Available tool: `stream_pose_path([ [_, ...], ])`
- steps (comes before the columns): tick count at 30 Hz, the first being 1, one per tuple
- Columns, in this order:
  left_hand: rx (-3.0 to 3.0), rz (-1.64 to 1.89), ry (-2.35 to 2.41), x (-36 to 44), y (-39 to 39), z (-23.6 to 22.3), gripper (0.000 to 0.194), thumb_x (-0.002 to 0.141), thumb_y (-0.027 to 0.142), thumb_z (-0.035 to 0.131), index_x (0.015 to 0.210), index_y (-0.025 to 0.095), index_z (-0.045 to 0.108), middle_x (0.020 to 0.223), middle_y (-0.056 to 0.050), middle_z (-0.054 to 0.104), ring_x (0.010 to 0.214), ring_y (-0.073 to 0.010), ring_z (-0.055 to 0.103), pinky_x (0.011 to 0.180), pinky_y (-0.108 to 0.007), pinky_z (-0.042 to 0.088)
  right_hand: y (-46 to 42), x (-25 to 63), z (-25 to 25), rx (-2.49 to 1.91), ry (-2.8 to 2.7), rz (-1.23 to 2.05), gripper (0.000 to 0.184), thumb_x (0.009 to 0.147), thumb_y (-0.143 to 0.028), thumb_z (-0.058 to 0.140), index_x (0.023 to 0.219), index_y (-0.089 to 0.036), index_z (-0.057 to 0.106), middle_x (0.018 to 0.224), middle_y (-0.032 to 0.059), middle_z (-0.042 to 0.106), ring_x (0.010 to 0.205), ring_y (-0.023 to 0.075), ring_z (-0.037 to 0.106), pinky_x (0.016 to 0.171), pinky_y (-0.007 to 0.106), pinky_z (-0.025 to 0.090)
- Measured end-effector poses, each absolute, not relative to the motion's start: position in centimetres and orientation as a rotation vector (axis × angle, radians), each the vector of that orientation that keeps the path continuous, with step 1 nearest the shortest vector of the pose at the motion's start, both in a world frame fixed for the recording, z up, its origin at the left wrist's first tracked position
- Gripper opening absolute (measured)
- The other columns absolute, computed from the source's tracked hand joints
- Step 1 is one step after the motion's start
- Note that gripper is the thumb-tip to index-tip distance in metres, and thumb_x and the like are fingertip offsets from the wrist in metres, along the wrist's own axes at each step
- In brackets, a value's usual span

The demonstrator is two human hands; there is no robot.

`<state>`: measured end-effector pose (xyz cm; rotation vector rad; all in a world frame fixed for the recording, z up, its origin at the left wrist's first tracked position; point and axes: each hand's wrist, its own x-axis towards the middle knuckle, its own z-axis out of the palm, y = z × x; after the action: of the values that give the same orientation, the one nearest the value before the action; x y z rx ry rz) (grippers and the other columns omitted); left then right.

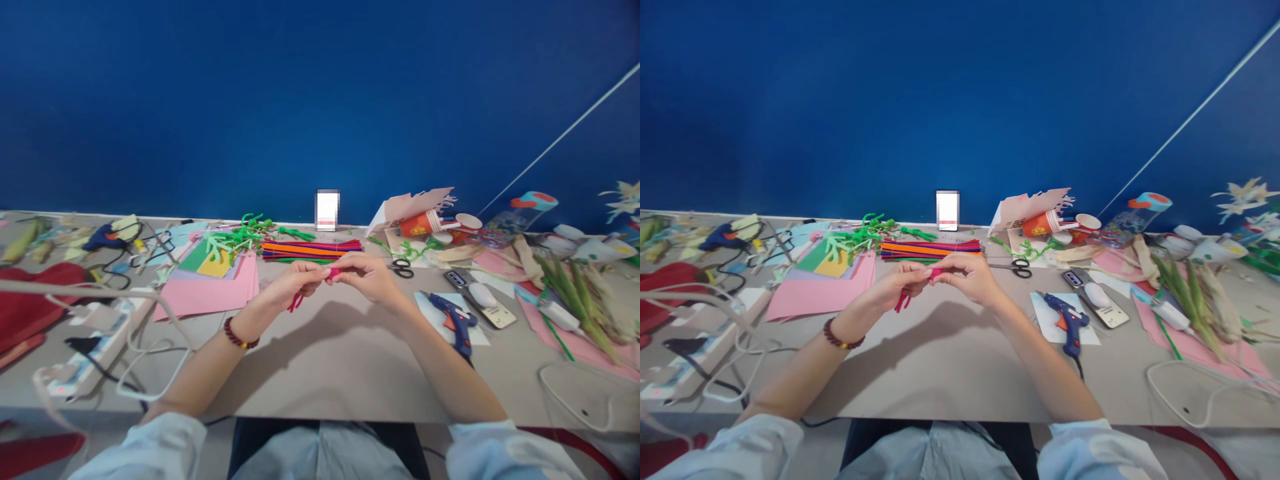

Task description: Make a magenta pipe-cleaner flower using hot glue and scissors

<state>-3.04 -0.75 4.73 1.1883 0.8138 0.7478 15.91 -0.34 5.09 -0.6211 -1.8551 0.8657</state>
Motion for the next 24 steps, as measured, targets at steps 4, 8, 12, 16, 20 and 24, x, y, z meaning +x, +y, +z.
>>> stream_pose_path([
  [4, 1.193, 0.737, 0.792, -2.99, -0.80, 4.79, 0.037, 0.068, 0.049, 0.067, 0.061, 0.014, 0.059, 0.044, 0.009, 0.022, 0.041, -0.0038, 0.014, 0.041, -0.022, 0.010, -0.42, 15.91, 5.37, -0.617, -1.875, 0.759, 0.010, 0.077, -0.028, 0.069, 0.084, -0.023, 0.074, 0.075, 0.0035, 0.070, 0.069, 0.0138, 0.062, 0.065, 0.026, 0.050],
  [8, 1.349, 0.887, 0.846, -2.78, -0.99, 5.02, 0.034, 0.070, 0.048, 0.066, 0.063, 0.015, 0.061, 0.045, 0.007, 0.030, 0.042, -0.0045, 0.021, 0.042, -0.022, 0.013, -0.38, 15.97, 5.41, -0.659, -1.811, 0.844, 0.016, 0.073, -0.030, 0.072, 0.087, -0.022, 0.074, 0.076, 0.0038, 0.067, 0.069, 0.0139, 0.062, 0.062, 0.026, 0.051],
  [12, 1.503, 0.981, 0.919, -2.67, -0.97, 4.90, 0.033, 0.072, 0.047, 0.065, 0.066, 0.015, 0.065, 0.049, 0.004, 0.043, 0.045, -0.0058, 0.031, 0.043, -0.021, 0.022, -0.44, 16.02, 5.31, -0.727, -1.722, 1.056, 0.020, 0.074, -0.034, 0.071, 0.088, -0.021, 0.073, 0.078, 0.0042, 0.065, 0.066, 0.0132, 0.063, 0.061, 0.027, 0.054],
  [16, 1.690, 1.084, 0.948, -2.75, -0.75, 4.44, 0.030, 0.075, 0.044, 0.063, 0.071, 0.015, 0.069, 0.063, -0.003, 0.060, 0.057, -0.0112, 0.048, 0.053, -0.023, 0.035, -0.57, 16.03, 5.28, -0.845, -1.599, 1.240, 0.030, 0.069, -0.034, 0.074, 0.095, -0.019, 0.070, 0.076, 0.0035, 0.067, 0.067, 0.0145, 0.065, 0.066, 0.030, 0.056],
  [20, 1.773, 1.112, 0.941, -2.88, -0.67, 4.34, 0.028, 0.076, 0.042, 0.063, 0.073, 0.015, 0.070, 0.067, -0.004, 0.063, 0.062, -0.0127, 0.051, 0.056, -0.023, 0.038, -0.67, 15.92, 5.32, -0.856, -1.611, 1.221, 0.026, 0.065, -0.033, 0.077, 0.084, -0.017, 0.070, 0.079, 0.0043, 0.068, 0.070, 0.0149, 0.065, 0.067, 0.029, 0.055],
  [24, 1.662, 1.086, 0.913, -2.82, -0.74, 4.60, 0.029, 0.075, 0.043, 0.064, 0.069, 0.015, 0.068, 0.059, 0.000, 0.057, 0.054, -0.0093, 0.045, 0.051, -0.022, 0.034, -0.70, 15.78, 5.31, -0.753, -1.695, 1.009, 0.016, 0.070, -0.028, 0.074, 0.083, -0.020, 0.072, 0.084, 0.0050, 0.068, 0.078, 0.0150, 0.064, 0.070, 0.028, 0.053],
])
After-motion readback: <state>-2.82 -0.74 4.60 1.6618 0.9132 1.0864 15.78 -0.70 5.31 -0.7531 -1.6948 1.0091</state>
